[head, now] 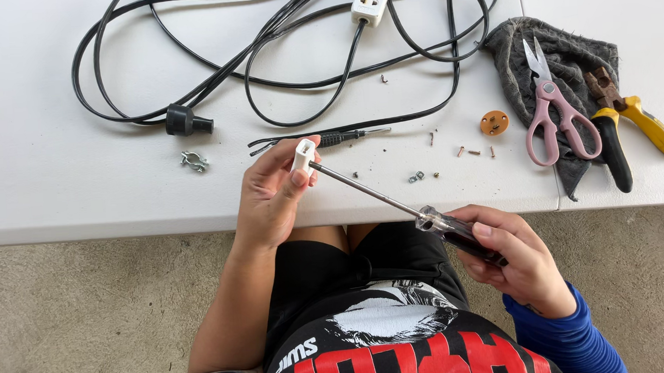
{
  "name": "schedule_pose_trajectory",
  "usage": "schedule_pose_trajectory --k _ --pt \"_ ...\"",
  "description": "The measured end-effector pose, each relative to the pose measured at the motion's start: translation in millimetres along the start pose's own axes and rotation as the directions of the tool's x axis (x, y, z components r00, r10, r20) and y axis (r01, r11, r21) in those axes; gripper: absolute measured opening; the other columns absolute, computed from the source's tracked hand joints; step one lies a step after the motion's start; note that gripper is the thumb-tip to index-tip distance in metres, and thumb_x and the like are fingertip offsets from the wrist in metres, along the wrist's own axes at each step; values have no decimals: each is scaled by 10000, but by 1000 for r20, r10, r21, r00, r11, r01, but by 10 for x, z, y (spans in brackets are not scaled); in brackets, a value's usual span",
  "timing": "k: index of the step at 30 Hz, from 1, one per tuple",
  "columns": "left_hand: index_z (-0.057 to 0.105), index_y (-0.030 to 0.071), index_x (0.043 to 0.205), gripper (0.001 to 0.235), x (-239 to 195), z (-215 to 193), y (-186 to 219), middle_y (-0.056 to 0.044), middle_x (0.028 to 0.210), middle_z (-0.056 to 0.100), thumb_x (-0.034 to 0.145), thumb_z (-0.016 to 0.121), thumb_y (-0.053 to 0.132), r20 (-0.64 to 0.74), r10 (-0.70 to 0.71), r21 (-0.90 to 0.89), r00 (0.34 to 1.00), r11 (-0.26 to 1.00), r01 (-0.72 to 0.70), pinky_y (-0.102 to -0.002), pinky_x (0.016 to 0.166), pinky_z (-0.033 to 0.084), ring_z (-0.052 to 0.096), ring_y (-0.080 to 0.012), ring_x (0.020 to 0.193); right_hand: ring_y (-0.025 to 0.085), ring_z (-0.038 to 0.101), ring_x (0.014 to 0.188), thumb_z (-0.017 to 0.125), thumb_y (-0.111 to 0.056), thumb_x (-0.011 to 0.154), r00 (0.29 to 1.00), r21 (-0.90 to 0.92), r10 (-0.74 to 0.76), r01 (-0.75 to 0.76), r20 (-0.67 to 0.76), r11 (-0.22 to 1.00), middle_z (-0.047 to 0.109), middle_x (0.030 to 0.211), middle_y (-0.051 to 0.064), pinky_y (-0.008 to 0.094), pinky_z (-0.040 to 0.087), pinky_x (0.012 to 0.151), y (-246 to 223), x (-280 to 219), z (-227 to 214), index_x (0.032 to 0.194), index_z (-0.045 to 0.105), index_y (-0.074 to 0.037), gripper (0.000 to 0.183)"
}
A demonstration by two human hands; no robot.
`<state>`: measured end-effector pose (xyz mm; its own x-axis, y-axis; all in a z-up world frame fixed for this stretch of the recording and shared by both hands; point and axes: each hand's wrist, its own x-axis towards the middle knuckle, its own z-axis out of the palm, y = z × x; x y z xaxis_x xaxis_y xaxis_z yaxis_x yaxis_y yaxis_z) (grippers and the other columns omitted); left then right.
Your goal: The person disassembles a white electrical plug using a screwdriver, then uses pink scissors to strip and trim the ends of black wires. They reassemble the plug housing and continue stripping additional wire sections.
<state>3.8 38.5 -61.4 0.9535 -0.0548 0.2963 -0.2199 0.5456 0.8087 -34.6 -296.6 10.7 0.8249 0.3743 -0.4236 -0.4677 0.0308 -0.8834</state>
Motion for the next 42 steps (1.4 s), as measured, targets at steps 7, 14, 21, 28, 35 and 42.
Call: schedule_pose_trajectory --k 7,14,21,28,35,42 --pt "724 96 1294 357 -42 -156 245 35 993 602 962 807 200 110 60 259 992 962 -87 -240 808 418 515 -65 901 116 609 850 656 -261 990 823 -595 -521 542 229 594 693 1000 124 246 497 723 -66 -63 108 1305 576 60 457" --pt "721 85 1278 355 -47 -210 360 -15 1148 619 950 816 181 224 106 191 969 970 -150 -262 909 438 534 -88 1002 7 639 723 663 -188 1065 675 -642 -584 700 451 314 649 902 -20 169 512 628 67 22 -49 1357 525 37 393" --pt "718 78 1257 351 -51 -261 358 -27 1155 631 936 824 172 207 99 202 973 969 -142 -270 938 456 556 -94 1051 100 590 839 717 -285 886 911 -485 -330 411 248 772 631 961 57 256 510 703 29 70 36 1179 510 23 473" --pt "733 87 1241 361 -121 -291 373 -10 1094 619 907 836 178 199 110 227 974 961 -155 -219 832 458 559 -64 937 103 568 709 756 -261 861 997 -673 -6 54 73 738 655 783 63 281 505 623 -21 122 169 1124 688 -36 353" --pt "735 84 1221 368 -345 -461 476 19 1029 629 884 840 189 147 160 400 976 893 -206 -181 721 470 559 -33 837 115 698 882 653 -201 903 895 -610 -212 426 392 668 721 984 78 282 540 780 -224 262 431 1242 585 -18 391" --pt "720 55 1221 379 -497 -542 617 6 1029 588 892 847 192 57 164 467 985 868 -171 -215 764 444 529 -50 871 229 707 707 823 -269 792 967 -752 -32 216 251 623 731 796 113 321 574 664 -260 354 697 1129 583 -25 481"
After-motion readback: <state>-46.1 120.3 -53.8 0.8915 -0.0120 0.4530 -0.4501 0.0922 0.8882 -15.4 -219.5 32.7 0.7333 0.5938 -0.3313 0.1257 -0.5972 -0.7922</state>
